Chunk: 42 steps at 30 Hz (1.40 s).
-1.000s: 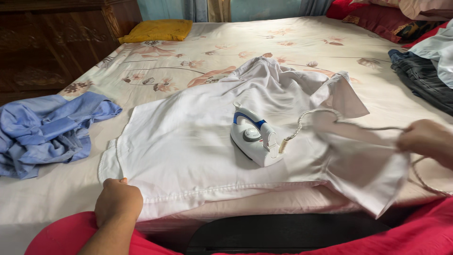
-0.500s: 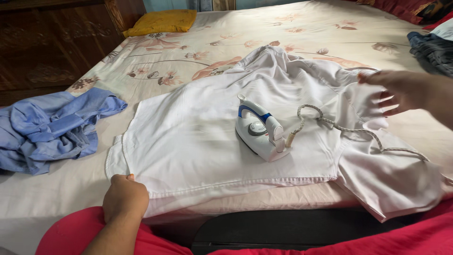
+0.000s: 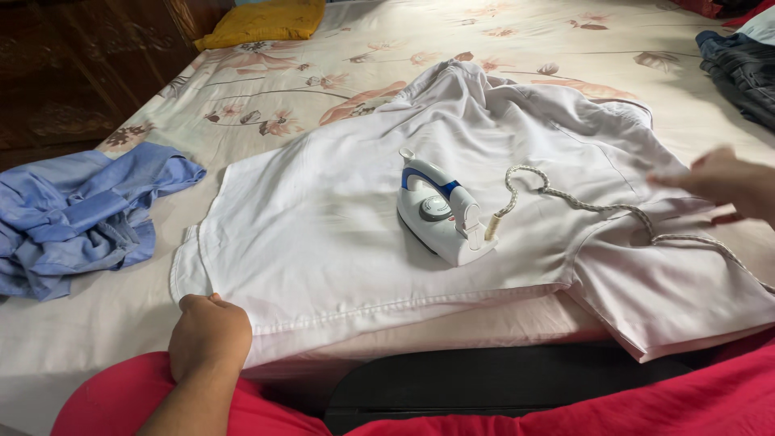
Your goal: The person irons a white shirt laid out on a bed. They smooth the fabric with their hands and use an electric iron to press the shirt, moving it across different sections to remove wrinkles.
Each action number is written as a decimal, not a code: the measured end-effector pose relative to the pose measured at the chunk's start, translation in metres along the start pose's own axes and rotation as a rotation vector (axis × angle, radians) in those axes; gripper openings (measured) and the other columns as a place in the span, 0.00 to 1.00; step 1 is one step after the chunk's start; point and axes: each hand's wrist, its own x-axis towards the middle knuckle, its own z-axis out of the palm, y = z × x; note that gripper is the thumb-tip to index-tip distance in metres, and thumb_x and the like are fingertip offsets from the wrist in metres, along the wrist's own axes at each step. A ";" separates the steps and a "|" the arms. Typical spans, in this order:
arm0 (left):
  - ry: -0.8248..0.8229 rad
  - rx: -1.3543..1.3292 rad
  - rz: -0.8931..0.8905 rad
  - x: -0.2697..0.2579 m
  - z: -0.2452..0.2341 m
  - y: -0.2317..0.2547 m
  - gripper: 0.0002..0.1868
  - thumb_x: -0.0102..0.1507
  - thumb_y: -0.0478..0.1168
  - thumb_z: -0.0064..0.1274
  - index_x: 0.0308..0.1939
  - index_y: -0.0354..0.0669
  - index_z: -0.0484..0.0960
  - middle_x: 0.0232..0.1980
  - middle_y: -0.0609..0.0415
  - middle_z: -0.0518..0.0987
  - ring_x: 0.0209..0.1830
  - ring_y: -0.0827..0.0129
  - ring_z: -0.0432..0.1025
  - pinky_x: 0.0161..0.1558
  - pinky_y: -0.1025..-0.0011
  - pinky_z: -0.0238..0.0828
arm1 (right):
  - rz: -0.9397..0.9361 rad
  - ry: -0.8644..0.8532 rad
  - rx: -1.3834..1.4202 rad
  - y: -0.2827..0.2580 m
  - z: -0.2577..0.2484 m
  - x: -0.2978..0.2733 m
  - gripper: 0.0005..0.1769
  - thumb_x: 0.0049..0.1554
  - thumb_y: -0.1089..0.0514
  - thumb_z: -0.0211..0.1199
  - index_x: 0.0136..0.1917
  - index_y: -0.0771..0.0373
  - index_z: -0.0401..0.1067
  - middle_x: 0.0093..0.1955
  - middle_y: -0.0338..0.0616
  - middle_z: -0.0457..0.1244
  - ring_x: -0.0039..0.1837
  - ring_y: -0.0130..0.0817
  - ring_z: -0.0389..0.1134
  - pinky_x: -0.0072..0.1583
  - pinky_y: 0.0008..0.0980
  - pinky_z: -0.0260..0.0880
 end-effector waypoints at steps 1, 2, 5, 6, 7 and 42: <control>-0.001 0.003 0.005 0.000 0.000 -0.001 0.23 0.74 0.47 0.34 0.61 0.29 0.70 0.53 0.31 0.82 0.51 0.38 0.78 0.50 0.46 0.75 | 0.039 -0.159 0.028 0.017 0.000 -0.002 0.34 0.58 0.36 0.76 0.56 0.69 0.71 0.37 0.48 0.61 0.40 0.43 0.62 0.43 0.49 0.58; -0.002 0.005 0.010 0.001 0.000 -0.002 0.24 0.74 0.48 0.34 0.61 0.29 0.70 0.53 0.31 0.82 0.51 0.38 0.78 0.50 0.46 0.76 | 0.078 -0.319 0.055 0.029 0.003 -0.003 0.36 0.57 0.35 0.76 0.51 0.74 0.76 0.34 0.45 0.60 0.37 0.41 0.59 0.43 0.46 0.51; -0.002 0.006 0.010 0.003 0.001 -0.003 0.24 0.74 0.48 0.35 0.61 0.29 0.70 0.53 0.32 0.82 0.52 0.38 0.78 0.50 0.46 0.75 | 0.161 -0.408 0.172 0.054 -0.010 -0.008 0.19 0.54 0.51 0.75 0.52 0.66 0.80 0.36 0.43 0.68 0.36 0.31 0.62 0.44 0.37 0.65; -0.003 0.006 0.011 0.004 0.001 -0.002 0.24 0.74 0.48 0.35 0.61 0.30 0.70 0.53 0.32 0.82 0.52 0.39 0.78 0.51 0.46 0.75 | 0.213 -0.424 0.235 0.065 -0.012 -0.010 0.19 0.56 0.48 0.72 0.53 0.63 0.80 0.35 0.43 0.66 0.36 0.31 0.62 0.44 0.38 0.67; -0.010 0.000 0.006 0.004 0.001 -0.001 0.24 0.74 0.48 0.35 0.62 0.30 0.70 0.53 0.31 0.82 0.52 0.39 0.78 0.50 0.46 0.75 | 0.240 -0.432 0.261 0.075 -0.015 -0.012 0.19 0.55 0.48 0.73 0.54 0.63 0.80 0.36 0.45 0.67 0.36 0.32 0.63 0.44 0.39 0.68; 0.014 0.245 0.801 -0.041 0.019 0.025 0.39 0.63 0.65 0.45 0.78 0.73 0.54 0.83 0.53 0.46 0.82 0.57 0.40 0.67 0.33 0.40 | -0.898 -0.073 -0.252 -0.248 0.137 -0.347 0.38 0.60 0.57 0.58 0.80 0.51 0.49 0.60 0.55 0.64 0.58 0.53 0.68 0.57 0.49 0.70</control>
